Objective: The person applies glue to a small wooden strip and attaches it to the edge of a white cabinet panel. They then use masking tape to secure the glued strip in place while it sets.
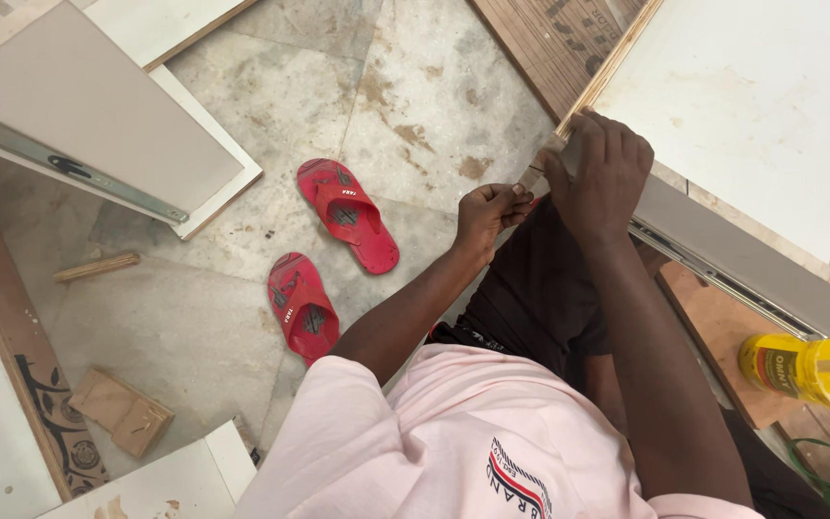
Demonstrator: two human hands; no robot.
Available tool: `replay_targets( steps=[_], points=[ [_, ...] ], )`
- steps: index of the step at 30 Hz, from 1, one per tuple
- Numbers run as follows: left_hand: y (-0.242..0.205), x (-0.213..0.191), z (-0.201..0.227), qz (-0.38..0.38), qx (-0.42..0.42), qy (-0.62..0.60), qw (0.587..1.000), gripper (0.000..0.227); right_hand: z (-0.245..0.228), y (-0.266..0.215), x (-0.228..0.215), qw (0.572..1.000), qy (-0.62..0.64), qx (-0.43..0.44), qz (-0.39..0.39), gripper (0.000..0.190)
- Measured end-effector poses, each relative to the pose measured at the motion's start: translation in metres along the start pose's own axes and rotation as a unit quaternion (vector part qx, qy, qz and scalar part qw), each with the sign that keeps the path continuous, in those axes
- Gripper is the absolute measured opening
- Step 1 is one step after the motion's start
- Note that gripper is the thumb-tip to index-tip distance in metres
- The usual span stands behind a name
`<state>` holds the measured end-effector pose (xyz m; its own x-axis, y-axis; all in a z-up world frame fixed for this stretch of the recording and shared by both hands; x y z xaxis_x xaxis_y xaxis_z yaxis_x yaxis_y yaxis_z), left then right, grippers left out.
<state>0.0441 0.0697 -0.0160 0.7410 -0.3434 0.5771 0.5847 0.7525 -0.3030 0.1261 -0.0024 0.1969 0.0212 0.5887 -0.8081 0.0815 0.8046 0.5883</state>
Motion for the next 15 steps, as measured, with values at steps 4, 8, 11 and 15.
replay_targets(
  steps=[4, 8, 11, 15],
  points=[
    [0.001, 0.000, -0.001, -0.004, 0.001, -0.003, 1.000, 0.029, -0.013, 0.002, -0.011, 0.999, -0.033, -0.040, 0.016, 0.073],
    [0.002, 0.001, -0.001, -0.004, 0.003, 0.003, 1.000, 0.029, -0.029, 0.004, -0.020, 0.994, -0.081, -0.058, 0.034, 0.088],
    [0.000, 0.000, -0.001, -0.004, 0.000, -0.006, 1.000, 0.028, -0.022, 0.005, -0.022, 0.998, -0.025, -0.049, 0.033, 0.067],
    [-0.001, 0.001, 0.002, -0.010, 0.007, -0.004, 1.000, 0.029, -0.012, 0.006, -0.019, 0.999, 0.010, -0.022, 0.034, 0.050]
  ],
)
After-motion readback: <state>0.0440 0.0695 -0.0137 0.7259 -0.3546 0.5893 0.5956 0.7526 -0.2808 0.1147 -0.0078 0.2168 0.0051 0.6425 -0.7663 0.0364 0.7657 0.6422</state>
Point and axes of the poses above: each hand's wrist, its own y-axis towards the middle knuckle, its own x-axis out of the palm, z = x × y, the point moved 10 cm from there along y, towards the middle knuckle, and after that the axes turned 4 degrees about -x, right-handed, at the moved point
